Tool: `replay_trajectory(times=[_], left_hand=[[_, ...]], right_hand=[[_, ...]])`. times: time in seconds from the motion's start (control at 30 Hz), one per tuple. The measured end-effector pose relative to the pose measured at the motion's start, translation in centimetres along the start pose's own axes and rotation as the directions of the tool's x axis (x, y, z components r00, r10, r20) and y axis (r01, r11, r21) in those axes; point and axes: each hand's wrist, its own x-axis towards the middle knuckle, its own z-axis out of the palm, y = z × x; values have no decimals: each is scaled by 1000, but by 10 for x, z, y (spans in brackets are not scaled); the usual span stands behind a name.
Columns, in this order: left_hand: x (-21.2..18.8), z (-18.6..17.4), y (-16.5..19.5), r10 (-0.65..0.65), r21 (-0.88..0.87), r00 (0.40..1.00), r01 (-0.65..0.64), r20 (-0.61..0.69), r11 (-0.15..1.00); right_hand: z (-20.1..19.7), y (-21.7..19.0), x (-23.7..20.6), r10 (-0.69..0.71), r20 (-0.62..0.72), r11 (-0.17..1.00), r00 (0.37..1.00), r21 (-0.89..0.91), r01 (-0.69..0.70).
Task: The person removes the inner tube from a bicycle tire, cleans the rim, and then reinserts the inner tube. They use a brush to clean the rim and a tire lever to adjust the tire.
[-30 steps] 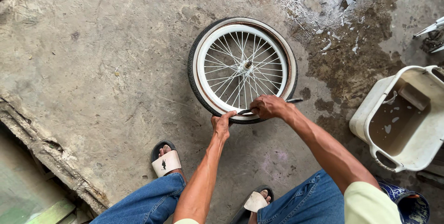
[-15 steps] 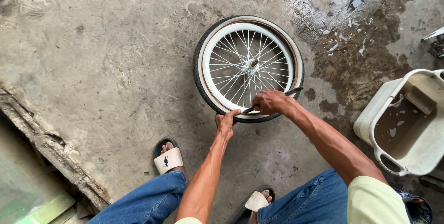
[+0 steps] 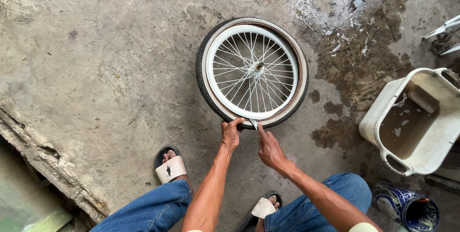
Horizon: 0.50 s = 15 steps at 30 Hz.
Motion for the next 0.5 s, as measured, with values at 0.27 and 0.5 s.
replay_trajectory(times=[0.27, 0.5], left_hand=[[6, -6, 4, 66, 140, 998, -62, -22, 988], [20, -16, 45, 11, 128, 997, -21, 79, 992]], right_hand=[[5, 6, -7, -58, -97, 986, 994, -163, 42], [-41, 47, 20, -326, -74, 908, 942, -301, 291]])
